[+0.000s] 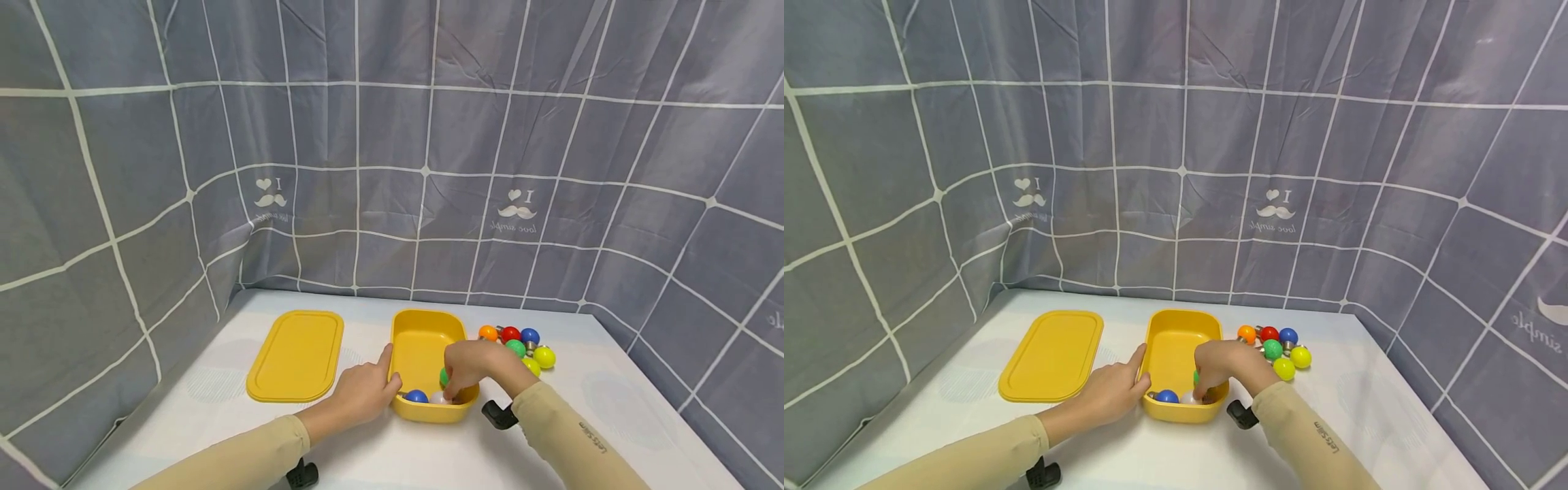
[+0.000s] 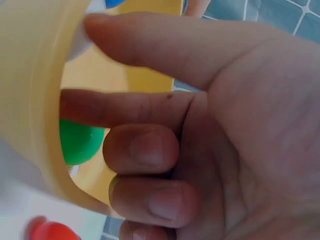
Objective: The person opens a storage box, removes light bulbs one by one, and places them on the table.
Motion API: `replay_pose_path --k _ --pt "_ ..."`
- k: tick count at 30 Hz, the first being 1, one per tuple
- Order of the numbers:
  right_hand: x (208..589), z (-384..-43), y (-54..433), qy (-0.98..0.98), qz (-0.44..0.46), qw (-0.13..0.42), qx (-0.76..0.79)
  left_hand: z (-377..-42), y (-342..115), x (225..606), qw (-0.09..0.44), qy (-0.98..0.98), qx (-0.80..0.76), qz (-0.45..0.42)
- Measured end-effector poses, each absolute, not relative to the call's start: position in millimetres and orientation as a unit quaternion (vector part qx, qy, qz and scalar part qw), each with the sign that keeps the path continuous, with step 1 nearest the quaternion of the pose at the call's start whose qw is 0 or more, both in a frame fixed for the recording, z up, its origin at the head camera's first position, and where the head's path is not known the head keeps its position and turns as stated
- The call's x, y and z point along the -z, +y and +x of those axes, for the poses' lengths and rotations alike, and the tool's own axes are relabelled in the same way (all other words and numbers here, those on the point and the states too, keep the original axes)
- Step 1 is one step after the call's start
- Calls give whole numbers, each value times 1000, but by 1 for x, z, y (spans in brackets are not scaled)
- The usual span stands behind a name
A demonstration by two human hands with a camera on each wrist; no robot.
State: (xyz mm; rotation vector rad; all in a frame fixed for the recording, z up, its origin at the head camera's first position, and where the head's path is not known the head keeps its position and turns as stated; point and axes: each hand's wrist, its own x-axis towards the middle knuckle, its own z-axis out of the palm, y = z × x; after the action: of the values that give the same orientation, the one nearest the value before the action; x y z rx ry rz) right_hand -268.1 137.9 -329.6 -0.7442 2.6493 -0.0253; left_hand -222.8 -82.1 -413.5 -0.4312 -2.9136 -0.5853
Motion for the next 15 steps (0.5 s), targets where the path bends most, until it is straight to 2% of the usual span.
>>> replay_pose_path --k 15 --pt "340 -275 134 928 -272 251 48 -223 -81 413 64 -969 194 -137"
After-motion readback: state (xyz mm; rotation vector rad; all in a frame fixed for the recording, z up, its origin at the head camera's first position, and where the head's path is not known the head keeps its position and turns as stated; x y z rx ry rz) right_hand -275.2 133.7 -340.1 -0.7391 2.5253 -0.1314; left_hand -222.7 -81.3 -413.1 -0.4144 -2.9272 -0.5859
